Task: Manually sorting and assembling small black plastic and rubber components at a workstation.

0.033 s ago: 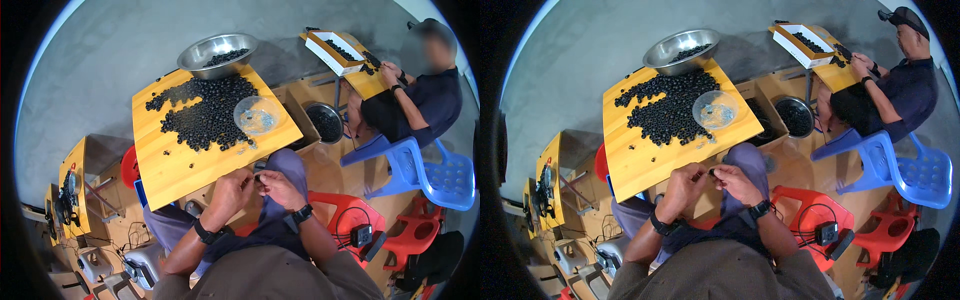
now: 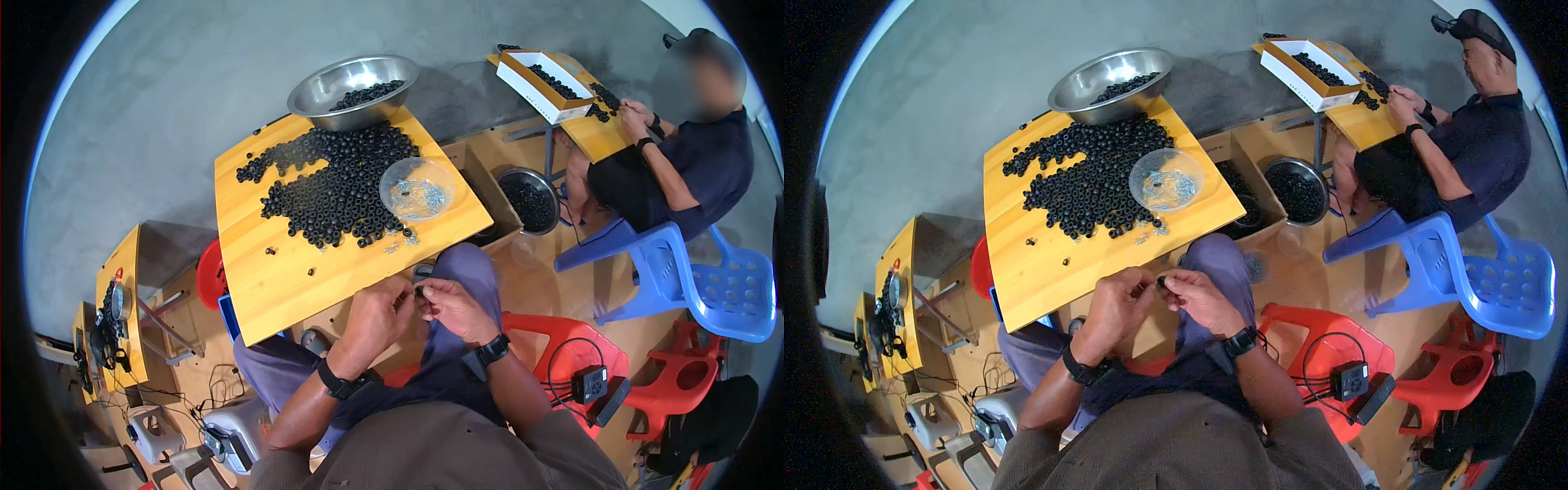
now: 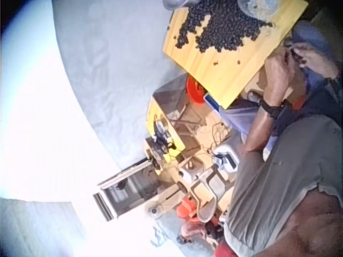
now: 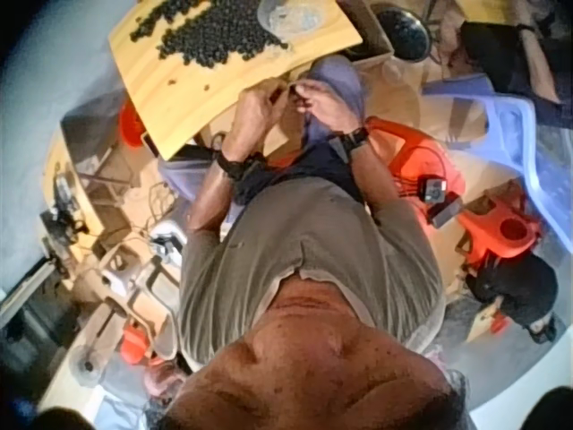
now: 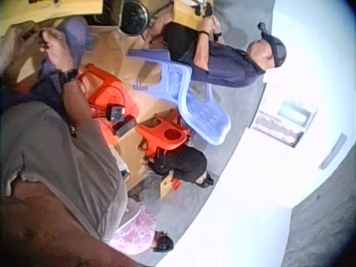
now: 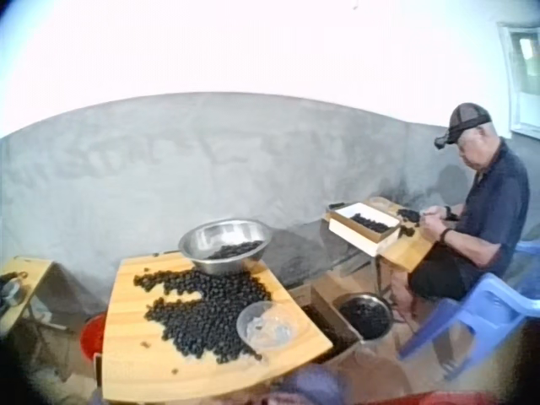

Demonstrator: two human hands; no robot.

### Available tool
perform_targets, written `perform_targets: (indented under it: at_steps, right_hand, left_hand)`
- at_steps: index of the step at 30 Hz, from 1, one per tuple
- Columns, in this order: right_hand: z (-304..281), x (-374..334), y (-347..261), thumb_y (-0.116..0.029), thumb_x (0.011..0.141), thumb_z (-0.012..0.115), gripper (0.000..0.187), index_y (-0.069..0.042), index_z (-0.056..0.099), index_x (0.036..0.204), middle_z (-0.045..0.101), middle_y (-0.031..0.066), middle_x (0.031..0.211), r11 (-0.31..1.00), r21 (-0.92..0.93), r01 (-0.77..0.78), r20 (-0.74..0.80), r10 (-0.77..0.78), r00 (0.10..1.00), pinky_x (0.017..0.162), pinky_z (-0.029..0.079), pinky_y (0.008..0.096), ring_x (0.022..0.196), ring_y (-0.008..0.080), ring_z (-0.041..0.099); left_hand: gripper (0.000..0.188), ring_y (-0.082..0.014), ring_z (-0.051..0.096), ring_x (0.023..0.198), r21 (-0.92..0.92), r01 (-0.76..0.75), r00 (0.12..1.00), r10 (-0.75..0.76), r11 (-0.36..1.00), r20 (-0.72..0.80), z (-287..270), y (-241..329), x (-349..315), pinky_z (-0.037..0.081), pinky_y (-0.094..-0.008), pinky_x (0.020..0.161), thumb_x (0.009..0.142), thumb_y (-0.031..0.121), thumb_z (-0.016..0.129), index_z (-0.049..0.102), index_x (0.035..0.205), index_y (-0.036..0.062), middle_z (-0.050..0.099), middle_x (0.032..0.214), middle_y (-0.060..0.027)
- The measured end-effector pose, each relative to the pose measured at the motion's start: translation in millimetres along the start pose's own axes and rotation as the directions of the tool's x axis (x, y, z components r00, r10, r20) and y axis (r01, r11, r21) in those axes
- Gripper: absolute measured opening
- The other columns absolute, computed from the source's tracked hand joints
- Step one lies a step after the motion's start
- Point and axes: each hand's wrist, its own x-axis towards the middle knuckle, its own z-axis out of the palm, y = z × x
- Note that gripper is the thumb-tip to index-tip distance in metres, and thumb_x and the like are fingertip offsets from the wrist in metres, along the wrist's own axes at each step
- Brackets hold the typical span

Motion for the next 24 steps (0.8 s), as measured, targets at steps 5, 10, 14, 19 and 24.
perform_targets:
  at_steps: [5,10,14,19,24]
  right_hand:
    - [-5.4,0.4,2.8,-0.022,0.101,0.063,0.023,-0.003,0.068,0.114,0.064,-0.0003,0.092,1.0,0.023,0.014,0.001,-0.015,1.0,0.068,0.046,0.0222,0.077,0.007,0.055]
    - [-3.0,-2.7,0.0,-0.022,0.101,0.064,0.023,-0.003,0.068,0.113,0.064,0.0004,0.091,1.0,0.008,0.005,-0.003,-0.005,1.0,0.068,0.046,0.022,0.076,0.0071,0.055]
    - [-6.5,-3.7,2.3,-0.022,0.101,0.063,0.023,-0.003,0.068,0.113,0.064,0.0004,0.091,1.0,0.017,0.005,0.031,-0.006,1.0,0.067,0.046,0.022,0.075,0.007,0.055]
    - [-5.4,-6.0,-1.3,-0.024,0.101,0.063,0.023,-0.003,0.068,0.111,0.062,0.0002,0.089,1.0,-0.001,-0.011,0.028,0.011,1.0,0.064,0.044,0.0228,0.072,0.0074,0.054]
    - [-13.5,-5.4,1.5,-0.023,0.102,0.061,0.021,-0.004,0.067,0.107,0.06,-0.0007,0.087,0.995,0.1,-0.023,0.099,0.013,0.995,0.065,0.042,0.0225,0.073,0.0074,0.053]
  left_hand:
    - [0.015,-0.032,0.071,0.075,0.142,-0.121,0.992,0.123,0.982,-0.006,9.0,-6.2,1.3,0.056,-0.0374,0.069,0.077,-0.001,0.07,0.071,0.092,-0.0022,0.071,0.082,-0.0182]
    - [0.012,-0.0289,0.07,0.076,0.043,-0.075,0.997,0.075,0.996,-0.006,7.6,0.7,2.0,0.055,-0.0357,0.068,0.079,-0.002,0.072,0.072,0.091,-0.0023,0.071,0.082,-0.0163]
    - [0.008,-0.0248,0.069,0.076,-0.09,-0.016,0.998,0.022,0.996,0.063,6.4,6.8,4.7,0.053,-0.0338,0.068,0.083,-0.003,0.072,0.072,0.091,-0.0018,0.07,0.082,-0.0135]
    - [0.007,-0.022,0.069,0.077,-0.081,-0.043,0.996,0.049,0.996,0.077,6.9,9.5,8.0,0.053,-0.0326,0.068,0.084,-0.003,0.073,0.072,0.091,-0.0013,0.069,0.082,-0.0115]
    - [0.007,-0.0169,0.068,0.077,-0.17,0.029,0.998,-0.02,0.985,0.055,19.6,-3.3,7.4,0.053,-0.0295,0.068,0.086,-0.005,0.072,0.073,0.091,-0.0008,0.068,0.082,-0.0084]
